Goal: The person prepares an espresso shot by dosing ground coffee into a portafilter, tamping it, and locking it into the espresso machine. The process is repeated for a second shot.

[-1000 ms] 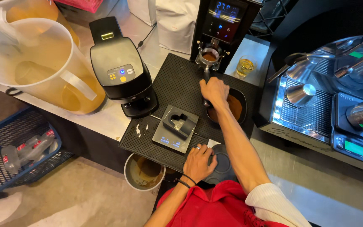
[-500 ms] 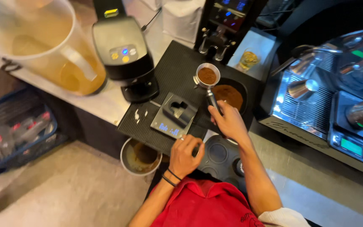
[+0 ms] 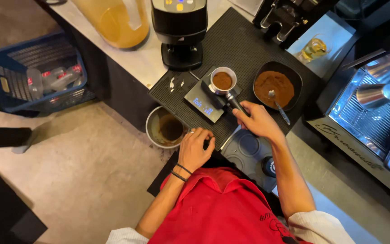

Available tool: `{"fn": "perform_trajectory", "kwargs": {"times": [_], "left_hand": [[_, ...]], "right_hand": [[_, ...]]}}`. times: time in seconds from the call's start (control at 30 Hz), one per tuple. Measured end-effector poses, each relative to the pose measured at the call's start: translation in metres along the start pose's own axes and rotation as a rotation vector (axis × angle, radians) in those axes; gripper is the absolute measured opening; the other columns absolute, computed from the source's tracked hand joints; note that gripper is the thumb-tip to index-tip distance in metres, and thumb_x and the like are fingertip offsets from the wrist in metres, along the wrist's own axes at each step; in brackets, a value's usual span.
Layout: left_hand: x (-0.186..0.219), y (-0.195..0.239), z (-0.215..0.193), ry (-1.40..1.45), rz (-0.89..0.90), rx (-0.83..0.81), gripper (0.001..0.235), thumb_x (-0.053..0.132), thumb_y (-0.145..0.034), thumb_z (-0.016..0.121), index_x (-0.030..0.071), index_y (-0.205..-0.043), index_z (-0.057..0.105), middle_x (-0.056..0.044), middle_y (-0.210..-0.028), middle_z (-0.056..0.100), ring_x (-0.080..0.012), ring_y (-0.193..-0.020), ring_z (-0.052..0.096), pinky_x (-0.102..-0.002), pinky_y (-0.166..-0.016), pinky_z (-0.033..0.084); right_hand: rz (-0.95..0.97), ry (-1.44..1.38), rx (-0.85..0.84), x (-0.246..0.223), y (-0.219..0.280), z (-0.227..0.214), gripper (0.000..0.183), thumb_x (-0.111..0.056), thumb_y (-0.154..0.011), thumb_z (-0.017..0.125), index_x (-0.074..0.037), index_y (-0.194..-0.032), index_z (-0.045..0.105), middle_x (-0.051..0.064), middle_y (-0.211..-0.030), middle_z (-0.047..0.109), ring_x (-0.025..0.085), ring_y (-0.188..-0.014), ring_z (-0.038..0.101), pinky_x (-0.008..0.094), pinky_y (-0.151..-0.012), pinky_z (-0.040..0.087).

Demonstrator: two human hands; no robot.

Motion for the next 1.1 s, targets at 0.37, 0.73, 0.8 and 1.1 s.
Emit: {"fn": "perform_trajectory", "kwargs": {"times": [0.37,0.73,0.8,1.1], "left_hand": [[0.002,0.007,0.028,-0.026,-0.011,-0.104,0.014,0.026,-0.093,0.070,0.013,-0.096,0.069,-0.005,-0.086,0.060,-0.0304,-0.088,0.063,-0.042,-0.075,0.052],[-0.004,0.007,0.041,-0.042,0.004,-0.117,0.015,0.025,-0.090,0.071,0.013,-0.097,0.066,-0.006,-0.087,0.056,-0.0325,-0.089,0.060,-0.045,-0.075,0.053],[-0.006,0.008,0.042,-0.037,0.006,-0.113,0.015,0.025,-0.089,0.072,0.014,-0.097,0.066,-0.006,-0.087,0.056,-0.0331,-0.089,0.061,-0.045,-0.075,0.053],[-0.009,0.008,0.039,0.004,-0.040,-0.109,0.012,0.025,-0.091,0.071,0.015,-0.095,0.066,-0.004,-0.086,0.057,-0.0304,-0.088,0.061,-0.042,-0.075,0.054]], "right_hand": [[-0.053,0.040,0.298,0.020,0.034,-0.024,0.031,-0.026,-0.105,0.069,-0.004,-0.127,0.069,0.019,-0.115,0.075,0.035,-0.113,0.071,0.042,-0.093,0.060],[0.030,-0.077,0.509,0.044,0.069,-0.037,0.026,-0.022,-0.106,0.067,-0.003,-0.124,0.070,0.023,-0.114,0.074,0.035,-0.114,0.071,0.042,-0.095,0.059],[0.025,-0.079,0.518,0.050,0.067,-0.036,0.024,-0.023,-0.106,0.068,-0.007,-0.122,0.071,0.020,-0.113,0.074,0.034,-0.112,0.071,0.042,-0.094,0.059],[0.080,-0.409,0.721,0.124,0.074,-0.033,0.013,-0.019,-0.110,0.063,-0.007,-0.111,0.068,0.012,-0.088,0.072,0.016,-0.076,0.069,0.026,-0.065,0.061]]}}
Point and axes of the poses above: each hand's wrist, its own y-axis away from the middle knuckle, its own z-axis out of the palm, x = y × z, the point moved 9 cm from there along -y, towards the middle knuckle
